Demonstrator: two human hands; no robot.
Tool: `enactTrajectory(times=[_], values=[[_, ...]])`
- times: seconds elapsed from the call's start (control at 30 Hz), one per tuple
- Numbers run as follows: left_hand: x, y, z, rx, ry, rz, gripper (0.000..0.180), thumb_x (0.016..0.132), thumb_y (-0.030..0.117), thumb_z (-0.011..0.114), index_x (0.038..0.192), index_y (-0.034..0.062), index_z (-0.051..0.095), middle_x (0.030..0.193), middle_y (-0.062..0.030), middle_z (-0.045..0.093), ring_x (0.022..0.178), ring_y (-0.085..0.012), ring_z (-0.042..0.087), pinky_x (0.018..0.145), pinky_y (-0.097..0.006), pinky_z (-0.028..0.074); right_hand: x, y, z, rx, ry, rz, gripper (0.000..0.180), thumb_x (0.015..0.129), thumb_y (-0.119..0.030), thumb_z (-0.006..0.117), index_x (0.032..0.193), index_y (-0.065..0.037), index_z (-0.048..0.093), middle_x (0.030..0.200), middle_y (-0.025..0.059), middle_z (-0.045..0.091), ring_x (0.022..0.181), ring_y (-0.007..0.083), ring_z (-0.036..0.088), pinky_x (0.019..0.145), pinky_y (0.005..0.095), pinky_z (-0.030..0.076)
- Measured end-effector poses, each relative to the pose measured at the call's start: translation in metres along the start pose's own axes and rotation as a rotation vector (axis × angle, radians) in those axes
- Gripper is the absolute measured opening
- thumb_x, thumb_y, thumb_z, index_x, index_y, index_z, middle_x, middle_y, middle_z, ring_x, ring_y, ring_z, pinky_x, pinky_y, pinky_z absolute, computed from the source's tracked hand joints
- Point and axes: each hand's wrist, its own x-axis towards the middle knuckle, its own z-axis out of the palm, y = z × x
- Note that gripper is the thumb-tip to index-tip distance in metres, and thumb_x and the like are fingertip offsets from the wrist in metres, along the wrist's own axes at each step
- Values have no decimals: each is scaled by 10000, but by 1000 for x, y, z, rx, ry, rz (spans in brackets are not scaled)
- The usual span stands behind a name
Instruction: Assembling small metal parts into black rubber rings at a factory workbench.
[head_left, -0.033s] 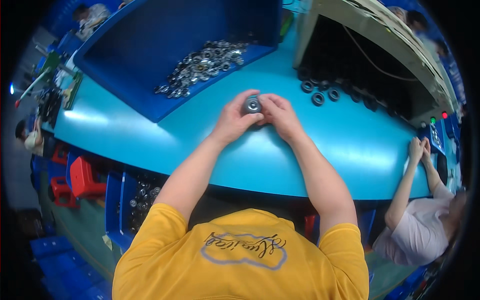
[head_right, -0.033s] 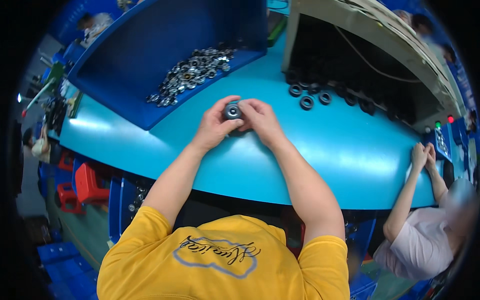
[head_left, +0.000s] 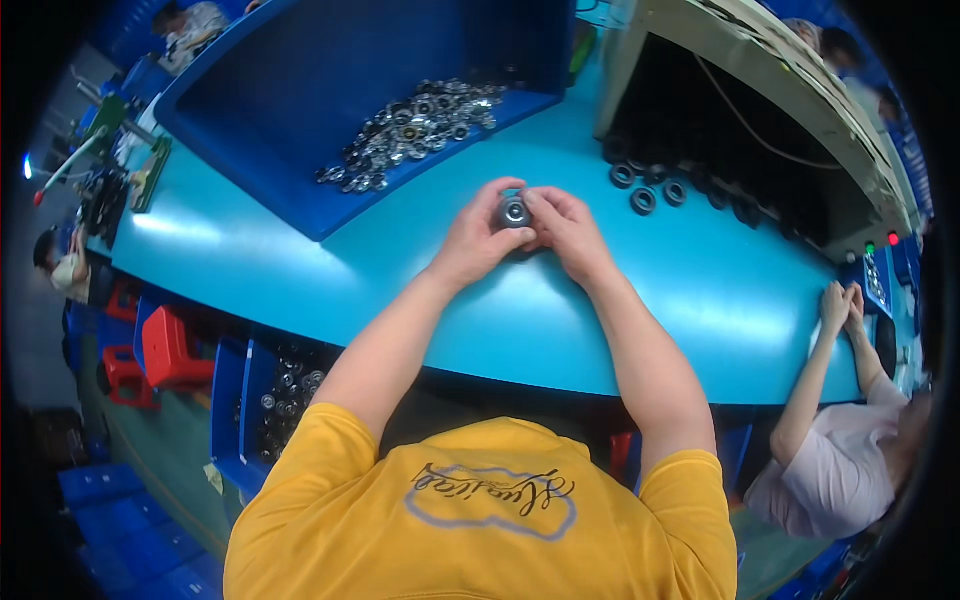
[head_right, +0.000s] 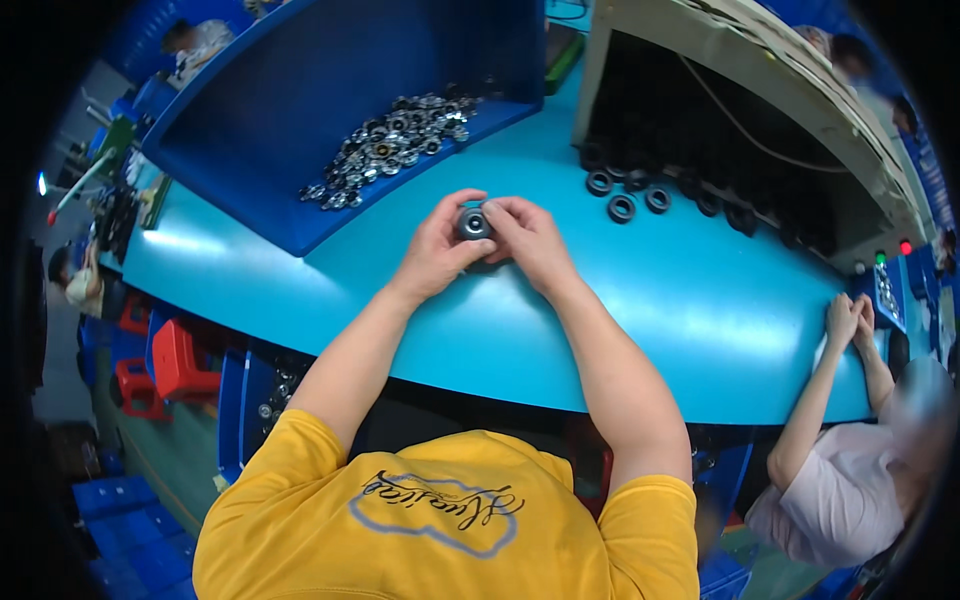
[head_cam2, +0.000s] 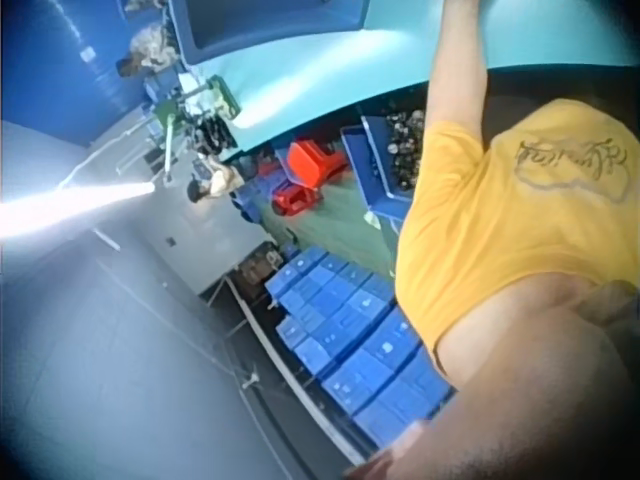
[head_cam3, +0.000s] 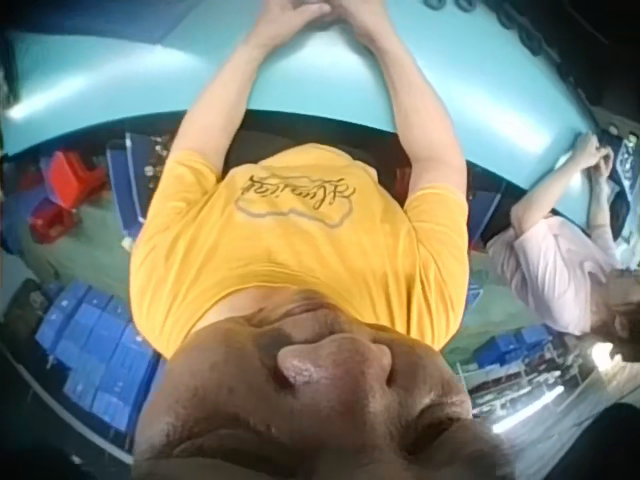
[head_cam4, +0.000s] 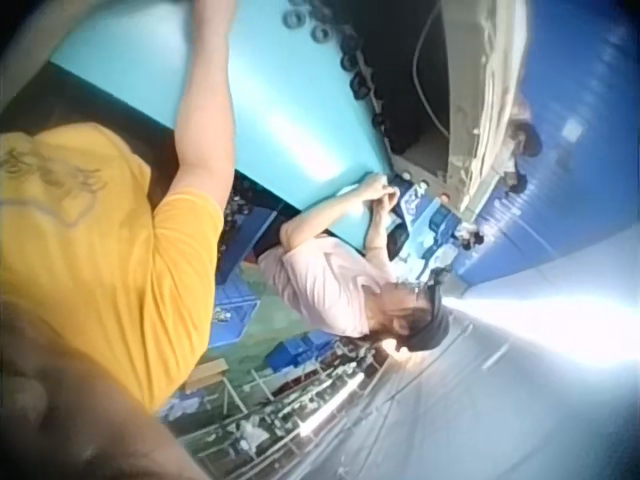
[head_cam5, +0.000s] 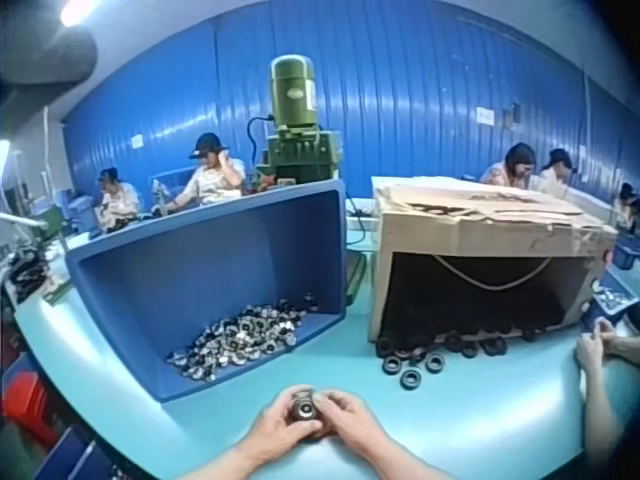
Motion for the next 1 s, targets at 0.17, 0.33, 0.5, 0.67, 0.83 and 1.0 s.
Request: enactTrajectory(times=[0.17,0.33,0.5,0.67,0.83,1.0], values=[[0,-6,-4,-144,10,58,518,913,10,696,1392,43,500,1147,-70,639,1044,-137,631,866,-286,543,1,-3,0,-103,25,20,311,1022,-303,620,1087,-1,649,862,57,676,686,105,638,600,245,559],[1,-2,-8,-229,-14,-57,488,932,22,686,1395,35,531,1173,-61,646,1029,-131,635,813,-279,553,-1,-9,2,-124,73,63,319,1039,-314,599,1050,1,640,820,55,662,656,99,624,591,248,565],[0,-5,-11,-140,-79,-14,487,950,2,637,1425,28,530,1180,-62,652,996,-120,634,804,-279,555,-2,-10,1,-101,27,88,327,1050,-328,580,1009,-7,628,808,62,662,644,102,622,576,243,566],[0,-6,-8,-246,-62,3,502,951,0,624,1442,40,529,1193,-59,649,978,-107,620,810,-277,553,0,-2,3,29,32,88,333,1048,-339,585,981,-16,628,798,63,664,641,107,629,572,250,569],[-1,5,-6,-81,-38,-23,498,960,2,608,1447,78,542,1215,-38,625,979,-106,613,827,-282,545,-1,-6,4,-183,113,9,341,1038,-354,602,957,-24,630,771,48,654,617,102,627,547,248,563],[-4,2,-5,195,-30,71,522,952,5,614,1460,93,533,1244,-65,588,972,-125,614,833,-280,541,-1,-5,2,-258,118,-16,323,1027,-334,626,925,-28,641,764,42,655,605,90,625,529,241,555]])
